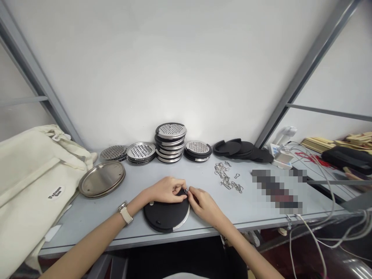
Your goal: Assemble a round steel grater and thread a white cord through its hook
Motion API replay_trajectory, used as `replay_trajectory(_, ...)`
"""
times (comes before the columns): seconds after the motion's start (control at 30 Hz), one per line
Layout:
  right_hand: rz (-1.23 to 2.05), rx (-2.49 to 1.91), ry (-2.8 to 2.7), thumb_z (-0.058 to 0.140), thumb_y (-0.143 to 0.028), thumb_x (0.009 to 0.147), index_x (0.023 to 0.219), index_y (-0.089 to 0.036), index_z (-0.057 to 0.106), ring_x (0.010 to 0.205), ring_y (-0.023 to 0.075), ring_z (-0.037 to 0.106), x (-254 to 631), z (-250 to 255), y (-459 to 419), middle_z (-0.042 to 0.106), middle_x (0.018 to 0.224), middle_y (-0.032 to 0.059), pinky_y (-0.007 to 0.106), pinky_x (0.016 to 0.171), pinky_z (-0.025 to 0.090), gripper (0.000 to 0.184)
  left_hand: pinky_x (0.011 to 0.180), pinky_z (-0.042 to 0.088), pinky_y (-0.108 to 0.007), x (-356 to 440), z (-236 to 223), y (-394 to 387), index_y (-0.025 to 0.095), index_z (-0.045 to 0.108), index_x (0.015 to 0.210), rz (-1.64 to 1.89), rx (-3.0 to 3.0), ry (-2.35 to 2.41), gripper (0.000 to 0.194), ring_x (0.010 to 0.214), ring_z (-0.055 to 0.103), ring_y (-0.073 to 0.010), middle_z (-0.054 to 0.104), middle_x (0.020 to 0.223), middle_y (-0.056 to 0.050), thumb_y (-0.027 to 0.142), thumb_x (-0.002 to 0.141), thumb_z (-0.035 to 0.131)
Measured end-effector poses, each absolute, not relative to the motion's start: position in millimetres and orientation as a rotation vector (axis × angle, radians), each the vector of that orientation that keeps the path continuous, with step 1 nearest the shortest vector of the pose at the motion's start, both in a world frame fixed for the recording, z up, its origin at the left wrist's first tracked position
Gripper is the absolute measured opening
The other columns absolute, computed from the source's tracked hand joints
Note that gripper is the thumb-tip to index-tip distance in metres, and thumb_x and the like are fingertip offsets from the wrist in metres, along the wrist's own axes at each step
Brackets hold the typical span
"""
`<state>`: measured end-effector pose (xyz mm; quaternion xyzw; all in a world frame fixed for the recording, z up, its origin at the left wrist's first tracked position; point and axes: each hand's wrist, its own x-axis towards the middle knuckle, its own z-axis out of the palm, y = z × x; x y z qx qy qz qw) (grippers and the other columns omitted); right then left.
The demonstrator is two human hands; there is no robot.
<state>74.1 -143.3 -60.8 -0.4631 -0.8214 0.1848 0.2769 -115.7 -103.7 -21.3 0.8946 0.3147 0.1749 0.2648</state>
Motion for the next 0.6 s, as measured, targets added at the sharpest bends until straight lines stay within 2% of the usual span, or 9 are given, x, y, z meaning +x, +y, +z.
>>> replay_trajectory(0.6, 0.556, -1.258, -2.167, 0.036, -0.023, 0.091, 0.068, -0.02, 0.04, 0.054, 0.0114, 0.043, 73.0, -57.9, -144.4, 0.05, 0.06, -0.0018, 0.022, 0.052, 0.028, 0.023, 0.053, 0.03, -0.017, -115.7, -23.8, -102.7, 0.016, 0.055, 0.086, 0.488, 2.422, 0.835, 0.014, 0.048, 0.039, -0.0049, 0.043, 0.052, 0.009, 0.02, 0.072, 0.059)
